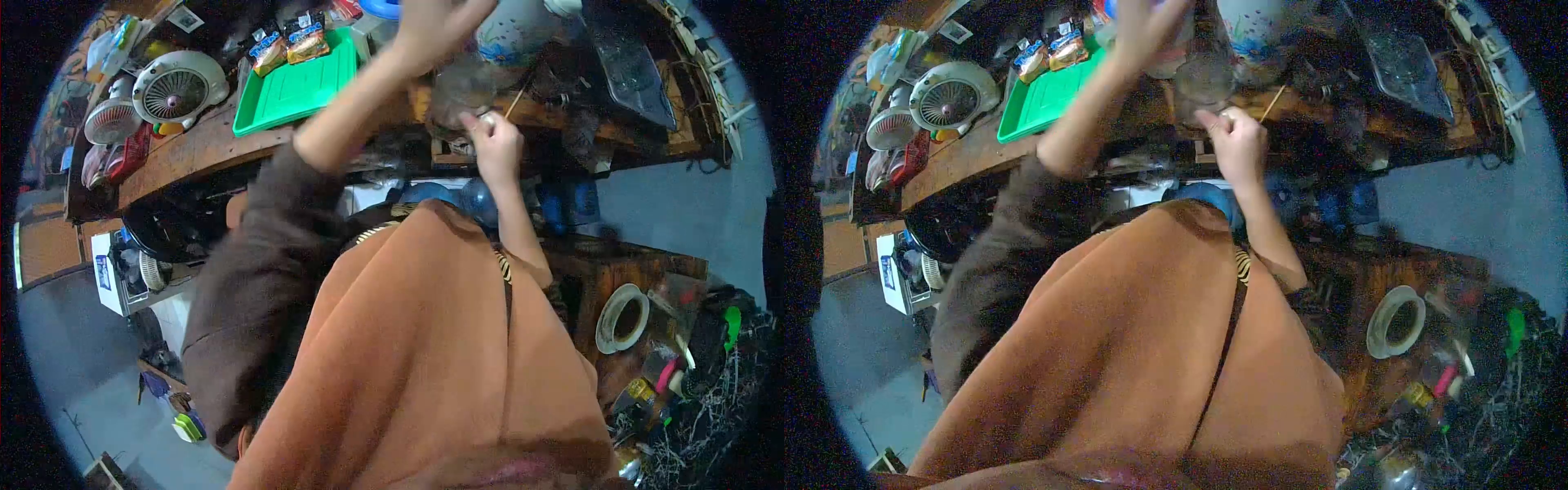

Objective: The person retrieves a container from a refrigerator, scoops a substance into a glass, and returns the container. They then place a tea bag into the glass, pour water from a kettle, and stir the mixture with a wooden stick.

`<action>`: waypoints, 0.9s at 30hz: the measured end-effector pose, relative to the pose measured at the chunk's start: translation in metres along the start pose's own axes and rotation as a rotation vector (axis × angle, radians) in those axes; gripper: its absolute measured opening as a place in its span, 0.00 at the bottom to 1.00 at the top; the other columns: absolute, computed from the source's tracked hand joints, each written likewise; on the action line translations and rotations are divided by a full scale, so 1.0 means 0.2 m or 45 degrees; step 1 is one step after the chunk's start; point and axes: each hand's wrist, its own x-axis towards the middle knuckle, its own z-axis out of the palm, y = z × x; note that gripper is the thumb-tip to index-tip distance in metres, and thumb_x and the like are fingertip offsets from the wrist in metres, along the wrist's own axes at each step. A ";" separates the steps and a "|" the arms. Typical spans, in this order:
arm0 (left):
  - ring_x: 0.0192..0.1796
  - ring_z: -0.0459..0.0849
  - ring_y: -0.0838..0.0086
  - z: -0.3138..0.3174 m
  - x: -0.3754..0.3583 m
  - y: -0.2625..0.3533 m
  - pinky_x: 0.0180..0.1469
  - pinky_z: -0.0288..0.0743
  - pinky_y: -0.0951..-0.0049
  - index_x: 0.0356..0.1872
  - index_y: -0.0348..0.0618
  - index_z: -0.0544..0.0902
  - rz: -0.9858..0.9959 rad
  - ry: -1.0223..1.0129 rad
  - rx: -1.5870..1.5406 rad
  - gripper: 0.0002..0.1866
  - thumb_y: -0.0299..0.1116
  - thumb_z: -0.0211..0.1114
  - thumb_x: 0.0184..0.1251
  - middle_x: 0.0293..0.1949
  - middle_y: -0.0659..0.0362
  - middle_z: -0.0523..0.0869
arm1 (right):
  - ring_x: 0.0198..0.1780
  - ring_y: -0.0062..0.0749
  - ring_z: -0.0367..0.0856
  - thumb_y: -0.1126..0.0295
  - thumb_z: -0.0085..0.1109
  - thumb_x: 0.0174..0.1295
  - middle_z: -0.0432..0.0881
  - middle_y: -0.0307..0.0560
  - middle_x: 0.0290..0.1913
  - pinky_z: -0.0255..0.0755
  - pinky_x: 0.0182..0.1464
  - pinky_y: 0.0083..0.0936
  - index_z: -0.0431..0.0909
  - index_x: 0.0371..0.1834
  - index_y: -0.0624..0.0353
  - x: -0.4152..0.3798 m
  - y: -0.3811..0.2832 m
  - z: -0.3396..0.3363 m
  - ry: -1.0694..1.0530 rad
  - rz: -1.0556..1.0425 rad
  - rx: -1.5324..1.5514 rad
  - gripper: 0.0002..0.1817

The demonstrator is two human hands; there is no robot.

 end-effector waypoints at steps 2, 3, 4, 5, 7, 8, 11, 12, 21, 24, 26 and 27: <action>0.52 0.77 0.57 0.04 -0.46 0.03 0.55 0.69 0.64 0.49 0.37 0.77 -0.221 0.384 0.275 0.23 0.29 0.66 0.47 0.49 0.49 0.79 | 0.16 0.32 0.57 0.56 0.69 0.51 0.62 0.47 0.12 0.60 0.21 0.30 0.64 0.14 0.61 -0.01 0.06 0.13 -0.010 -0.030 0.095 0.25; 0.63 0.67 0.58 0.03 -0.64 0.04 0.65 0.58 0.64 0.57 0.34 0.67 -0.416 0.315 0.149 0.32 0.27 0.63 0.45 0.57 0.47 0.71 | 0.16 0.33 0.59 0.61 0.70 0.50 0.63 0.47 0.13 0.60 0.21 0.30 0.64 0.15 0.61 0.00 0.07 0.17 -0.035 -0.110 0.026 0.24; 0.66 0.64 0.60 0.04 -0.75 0.08 0.68 0.54 0.64 0.63 0.36 0.63 -0.593 0.384 0.016 0.38 0.26 0.63 0.43 0.60 0.47 0.68 | 0.16 0.33 0.59 0.61 0.70 0.50 0.63 0.47 0.13 0.60 0.21 0.30 0.64 0.15 0.61 0.01 0.08 0.20 -0.031 -0.104 0.034 0.24; 0.67 0.63 0.60 0.04 -0.86 0.05 0.68 0.54 0.64 0.64 0.36 0.60 -0.741 0.320 -0.026 0.41 0.27 0.64 0.43 0.61 0.47 0.67 | 0.16 0.32 0.60 0.62 0.70 0.50 0.64 0.47 0.13 0.60 0.21 0.30 0.64 0.15 0.62 0.02 0.10 0.22 -0.100 -0.125 0.035 0.23; 0.67 0.62 0.60 0.00 -0.96 0.00 0.68 0.53 0.65 0.66 0.36 0.58 -0.894 0.265 -0.067 0.44 0.28 0.66 0.43 0.62 0.47 0.66 | 0.17 0.32 0.61 0.62 0.69 0.51 0.66 0.46 0.14 0.60 0.22 0.29 0.65 0.16 0.63 0.05 0.12 0.24 -0.223 -0.167 0.044 0.22; 0.68 0.61 0.60 -0.01 -0.98 -0.02 0.69 0.53 0.65 0.67 0.35 0.57 -1.046 0.096 -0.113 0.45 0.29 0.68 0.43 0.64 0.46 0.64 | 0.17 0.32 0.61 0.62 0.69 0.51 0.66 0.46 0.14 0.60 0.22 0.29 0.65 0.16 0.63 0.06 0.14 0.26 -0.236 -0.165 0.042 0.22; 0.68 0.60 0.61 -0.04 -1.02 -0.10 0.68 0.53 0.66 0.67 0.35 0.55 -1.212 -0.073 -0.167 0.48 0.32 0.71 0.42 0.64 0.46 0.62 | 0.18 0.34 0.62 0.60 0.66 0.54 0.66 0.47 0.15 0.61 0.23 0.30 0.65 0.17 0.63 0.10 0.22 0.33 -0.257 -0.156 0.137 0.22; 0.68 0.61 0.62 -0.04 -1.03 -0.13 0.68 0.54 0.67 0.67 0.35 0.56 -1.221 -0.085 -0.174 0.48 0.33 0.72 0.42 0.64 0.45 0.63 | 0.18 0.34 0.62 0.60 0.66 0.54 0.66 0.47 0.15 0.61 0.23 0.30 0.65 0.17 0.63 0.11 0.24 0.35 -0.264 -0.161 0.134 0.22; 0.62 0.65 0.57 0.03 -1.17 -0.22 0.64 0.59 0.64 0.66 0.36 0.52 -1.149 0.125 0.347 0.46 0.26 0.71 0.45 0.57 0.46 0.64 | 0.23 0.35 0.68 0.58 0.62 0.58 0.69 0.49 0.21 0.64 0.28 0.31 0.67 0.23 0.62 0.15 0.21 0.50 -0.355 -0.010 -0.045 0.19; 0.63 0.64 0.56 0.05 -1.16 -0.21 0.65 0.58 0.64 0.67 0.37 0.50 -1.151 0.133 0.410 0.46 0.26 0.70 0.48 0.58 0.45 0.63 | 0.29 0.39 0.74 0.56 0.62 0.58 0.73 0.52 0.29 0.68 0.33 0.32 0.71 0.30 0.62 0.14 0.15 0.46 -0.208 -0.147 -0.234 0.18; 0.65 0.63 0.56 0.06 -1.12 -0.17 0.65 0.57 0.65 0.67 0.38 0.49 -1.201 0.159 0.379 0.47 0.27 0.70 0.49 0.60 0.44 0.63 | 0.42 0.43 0.76 0.56 0.61 0.58 0.73 0.55 0.45 0.70 0.44 0.32 0.72 0.44 0.62 0.13 0.13 0.35 -0.103 -0.164 -0.302 0.21; 0.66 0.62 0.56 0.06 -1.12 -0.16 0.66 0.57 0.65 0.68 0.38 0.47 -1.218 0.158 0.386 0.47 0.27 0.70 0.50 0.62 0.43 0.61 | 0.41 0.40 0.75 0.58 0.61 0.58 0.74 0.52 0.43 0.69 0.44 0.32 0.72 0.44 0.63 0.17 0.11 0.25 0.153 -0.313 -0.382 0.20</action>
